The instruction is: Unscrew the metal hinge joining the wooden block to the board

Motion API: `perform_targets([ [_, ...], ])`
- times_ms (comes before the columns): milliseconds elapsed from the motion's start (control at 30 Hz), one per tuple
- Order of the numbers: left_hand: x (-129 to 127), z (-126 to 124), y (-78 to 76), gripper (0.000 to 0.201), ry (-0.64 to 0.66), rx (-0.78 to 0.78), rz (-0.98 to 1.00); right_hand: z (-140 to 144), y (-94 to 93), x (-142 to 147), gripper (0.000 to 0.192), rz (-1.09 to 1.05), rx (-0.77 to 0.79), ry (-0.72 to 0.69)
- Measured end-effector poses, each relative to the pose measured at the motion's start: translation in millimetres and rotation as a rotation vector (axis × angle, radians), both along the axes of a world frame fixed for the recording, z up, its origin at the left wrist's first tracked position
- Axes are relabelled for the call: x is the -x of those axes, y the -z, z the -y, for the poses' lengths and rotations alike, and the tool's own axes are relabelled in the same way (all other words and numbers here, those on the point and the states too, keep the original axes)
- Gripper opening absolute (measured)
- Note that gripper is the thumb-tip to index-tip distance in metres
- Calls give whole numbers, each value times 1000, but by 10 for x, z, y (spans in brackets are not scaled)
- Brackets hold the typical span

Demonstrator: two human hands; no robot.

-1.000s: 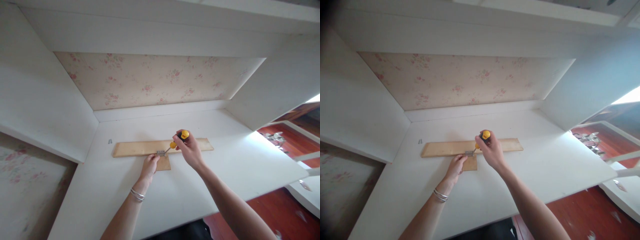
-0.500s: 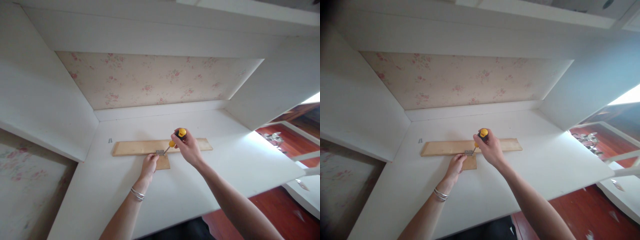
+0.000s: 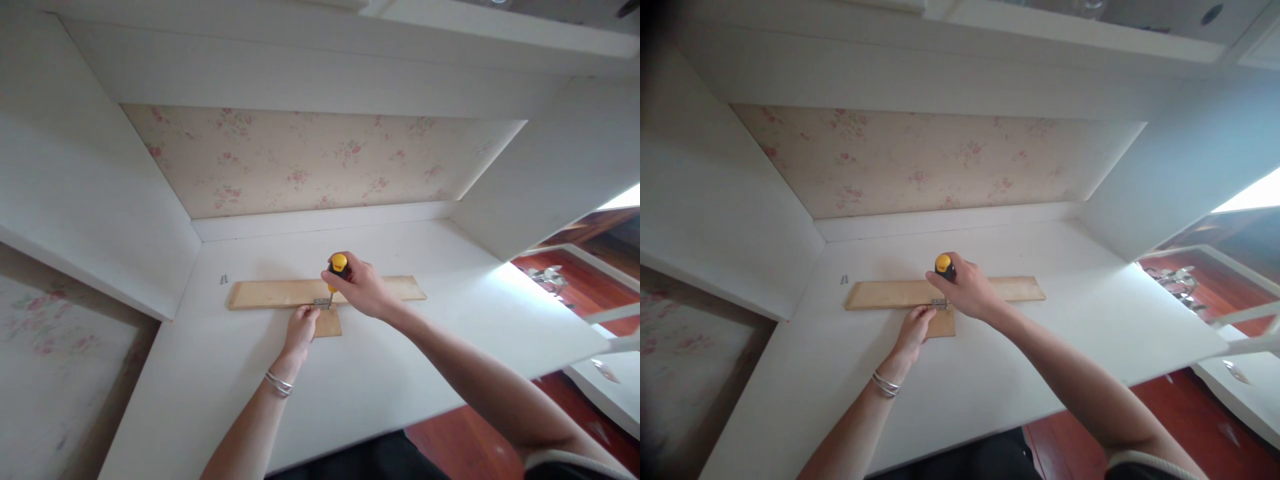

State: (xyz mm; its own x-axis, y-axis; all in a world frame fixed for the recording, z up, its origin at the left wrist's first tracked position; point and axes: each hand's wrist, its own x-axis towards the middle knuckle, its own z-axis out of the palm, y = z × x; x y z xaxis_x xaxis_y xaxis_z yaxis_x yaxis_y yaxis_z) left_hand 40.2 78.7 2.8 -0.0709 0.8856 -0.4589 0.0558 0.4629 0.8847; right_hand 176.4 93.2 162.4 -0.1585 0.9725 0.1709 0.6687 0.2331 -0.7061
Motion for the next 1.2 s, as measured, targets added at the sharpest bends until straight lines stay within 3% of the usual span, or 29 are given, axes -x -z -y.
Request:
perform_targets([
  [167,15,6,8,21,5,-53,-2,-50,-51,75,31,124,-17,-102],
  [400,35,8,7,17,-14,-52,26,-105,-93,108,34,204,-45,-116],
  [767,23,22,-17,18,5,14,38,-182,-183,44,51,546,-204,90],
  [967,-17,2,-13,28,-3,4,23,-142,-194,34,46,528,-183,90],
  [1200,-21,-14,-31,20,-19,21,29,-117,-272,-52,41,382,-219,169],
])
